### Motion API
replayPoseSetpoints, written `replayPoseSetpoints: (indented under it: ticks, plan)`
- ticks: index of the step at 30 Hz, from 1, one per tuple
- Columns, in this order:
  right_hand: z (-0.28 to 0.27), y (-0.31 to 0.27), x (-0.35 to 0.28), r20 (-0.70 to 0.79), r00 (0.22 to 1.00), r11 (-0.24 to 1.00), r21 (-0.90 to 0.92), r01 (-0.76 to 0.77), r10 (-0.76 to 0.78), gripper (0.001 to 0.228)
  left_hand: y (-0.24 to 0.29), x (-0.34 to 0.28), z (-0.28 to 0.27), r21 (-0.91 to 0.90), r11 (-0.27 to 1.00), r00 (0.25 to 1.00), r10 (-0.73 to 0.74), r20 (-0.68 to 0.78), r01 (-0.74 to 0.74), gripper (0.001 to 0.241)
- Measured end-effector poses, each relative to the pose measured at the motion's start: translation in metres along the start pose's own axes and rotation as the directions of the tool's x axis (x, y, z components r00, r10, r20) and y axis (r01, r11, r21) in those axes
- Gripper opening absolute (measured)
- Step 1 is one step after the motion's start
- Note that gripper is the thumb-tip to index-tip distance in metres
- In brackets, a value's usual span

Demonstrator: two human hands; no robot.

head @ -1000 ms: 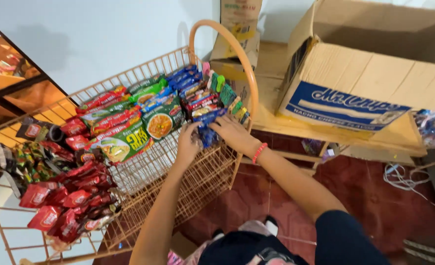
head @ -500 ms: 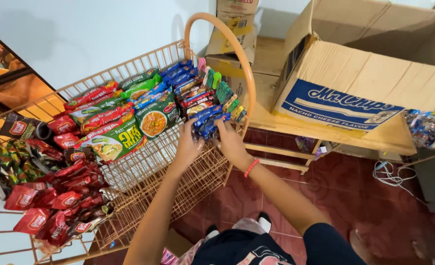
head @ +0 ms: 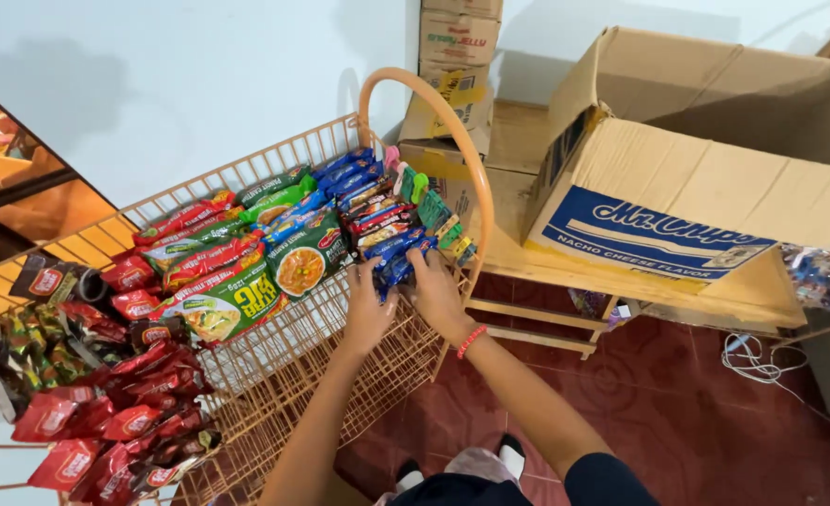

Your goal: Organizing various instant noodle packets and snack packs from a wire basket into a cardboard box.

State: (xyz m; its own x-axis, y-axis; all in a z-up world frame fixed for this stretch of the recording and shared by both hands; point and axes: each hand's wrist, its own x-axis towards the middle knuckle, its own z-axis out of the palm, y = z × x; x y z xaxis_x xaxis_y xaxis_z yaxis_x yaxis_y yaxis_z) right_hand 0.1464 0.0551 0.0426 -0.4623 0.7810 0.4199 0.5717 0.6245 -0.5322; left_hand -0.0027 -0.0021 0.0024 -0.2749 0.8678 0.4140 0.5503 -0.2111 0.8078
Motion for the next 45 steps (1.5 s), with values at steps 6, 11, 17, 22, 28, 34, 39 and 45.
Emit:
replayPoseSetpoints:
  ticks: [6, 11, 17, 22, 28, 34, 39, 45]
  plan:
    - [0.006, 0.005, -0.005, -0.076, 0.995, 0.996, 0.064, 0.063, -0.058, 0.061, 0.010, -0.001, -0.007, 0.058, 0.998, 0.998, 0.027, -0.058, -0.024, 0.068]
    - [0.011, 0.007, -0.009, -0.106, 0.994, 0.997, 0.073, 0.032, -0.024, 0.062, 0.007, -0.003, -0.006, 0.045, 0.999, 0.992, 0.017, -0.125, -0.011, 0.080]
    - [0.014, 0.007, -0.017, -0.163, 0.986, 0.998, 0.051, 0.026, -0.018, 0.065, -0.011, -0.002, -0.001, 0.094, 0.992, 0.991, -0.067, -0.112, 0.078, 0.063]
    - [0.009, 0.004, -0.017, -0.173, 0.985, 0.998, 0.065, 0.007, 0.004, 0.067, -0.024, -0.002, 0.007, -0.035, 0.995, 0.996, -0.090, -0.005, 0.090, 0.057]
    - [0.002, 0.001, -0.011, -0.133, 0.991, 0.997, 0.070, -0.016, 0.025, 0.067, -0.012, 0.002, 0.006, -0.004, 0.999, 0.998, -0.046, -0.047, 0.046, 0.056]
    - [-0.010, 0.005, -0.020, -0.048, 0.994, 0.985, 0.145, -0.089, 0.097, 0.056, 0.002, -0.002, -0.003, 0.142, 0.990, 0.999, 0.009, -0.042, -0.003, 0.052]
    - [-0.035, 0.001, -0.030, -0.071, 0.995, 0.980, 0.180, 0.083, -0.071, 0.057, 0.018, -0.006, -0.008, 0.119, 0.987, 0.992, 0.118, -0.050, -0.111, 0.045]
    - [-0.068, -0.011, -0.045, -0.041, 0.988, 0.945, 0.288, 0.156, -0.150, 0.047, 0.078, -0.005, -0.011, 0.110, 0.952, 0.937, 0.302, -0.175, -0.286, 0.036]
